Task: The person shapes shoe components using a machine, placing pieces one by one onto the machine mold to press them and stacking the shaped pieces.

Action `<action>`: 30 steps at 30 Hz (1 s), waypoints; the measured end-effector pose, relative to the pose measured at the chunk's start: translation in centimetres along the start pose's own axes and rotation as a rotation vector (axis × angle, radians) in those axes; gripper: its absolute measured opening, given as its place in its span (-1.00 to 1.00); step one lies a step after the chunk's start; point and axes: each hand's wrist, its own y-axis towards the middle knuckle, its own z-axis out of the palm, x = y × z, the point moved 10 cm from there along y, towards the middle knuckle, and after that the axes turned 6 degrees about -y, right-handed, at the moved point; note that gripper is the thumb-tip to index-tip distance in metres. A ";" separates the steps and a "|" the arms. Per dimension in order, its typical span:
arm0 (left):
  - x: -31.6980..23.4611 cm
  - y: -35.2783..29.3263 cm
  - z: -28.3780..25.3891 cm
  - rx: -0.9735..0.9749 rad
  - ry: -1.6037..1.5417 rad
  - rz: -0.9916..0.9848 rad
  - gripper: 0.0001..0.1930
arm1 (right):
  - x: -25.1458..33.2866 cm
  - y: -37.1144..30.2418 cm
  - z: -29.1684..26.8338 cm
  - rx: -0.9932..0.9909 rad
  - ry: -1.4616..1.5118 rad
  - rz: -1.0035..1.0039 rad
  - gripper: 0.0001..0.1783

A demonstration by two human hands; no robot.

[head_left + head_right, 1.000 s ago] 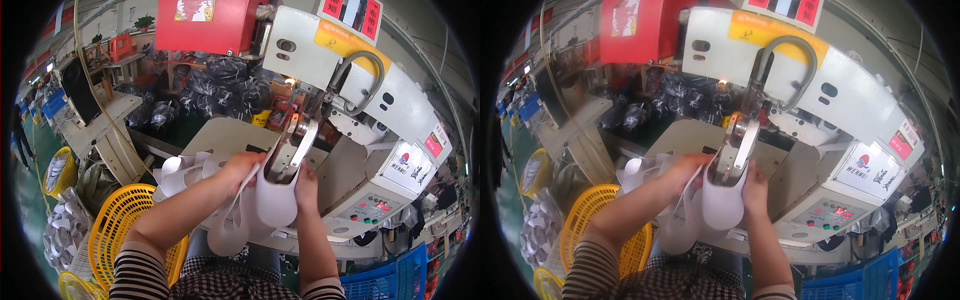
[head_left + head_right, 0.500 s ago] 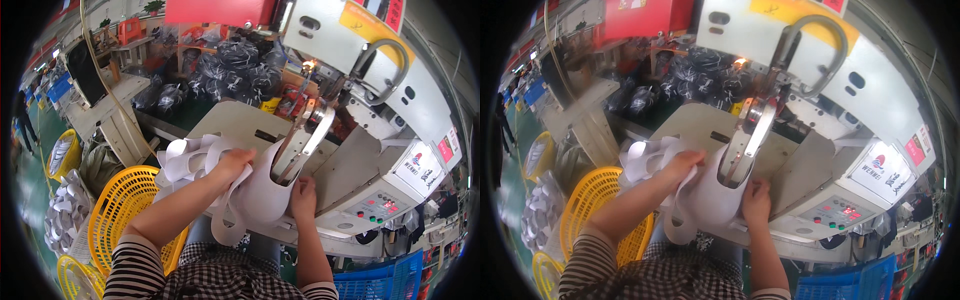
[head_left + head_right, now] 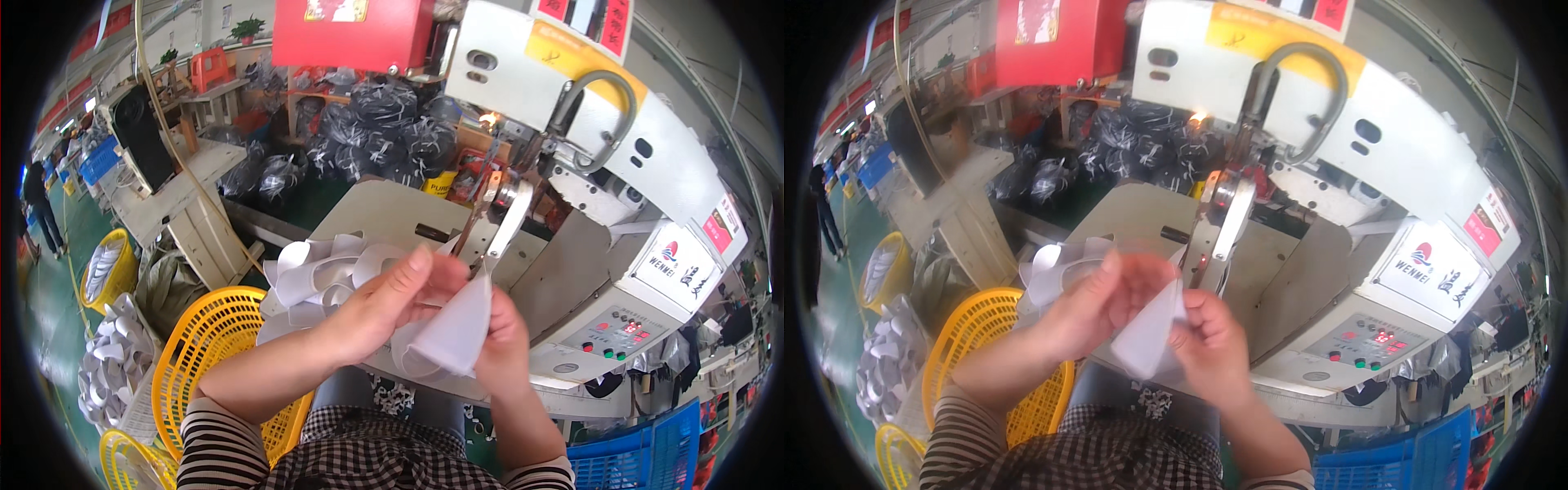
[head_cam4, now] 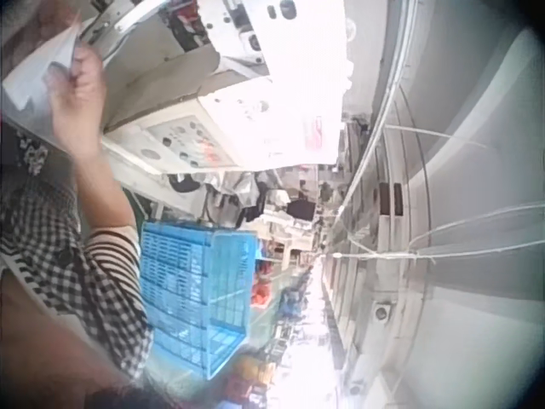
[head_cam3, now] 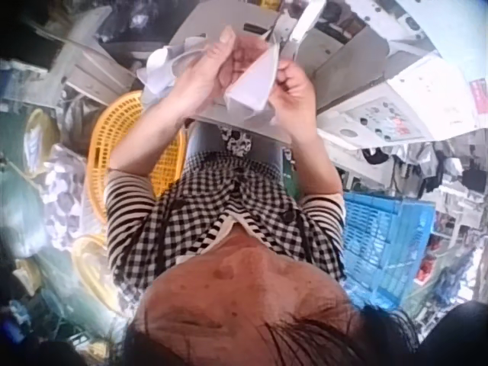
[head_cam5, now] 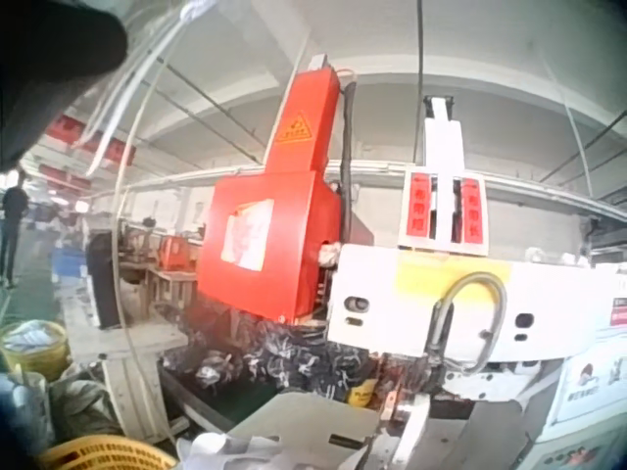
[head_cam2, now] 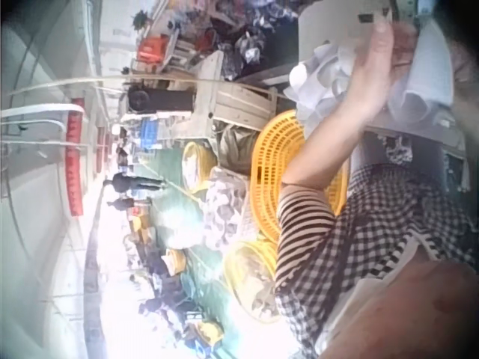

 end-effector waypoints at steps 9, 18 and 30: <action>-2.0 5.2 0.4 0.092 -0.002 -0.213 -0.66 | 3.2 2.9 -8.1 -0.187 0.243 -0.009 -0.83; -2.7 12.1 -1.4 0.054 0.068 -0.036 -0.89 | 3.7 7.2 -11.3 -0.313 0.313 -0.182 -0.89; -0.2 13.5 -2.4 -0.008 -0.090 -0.138 -0.81 | 1.1 9.3 -11.9 -0.242 0.509 -0.060 -0.69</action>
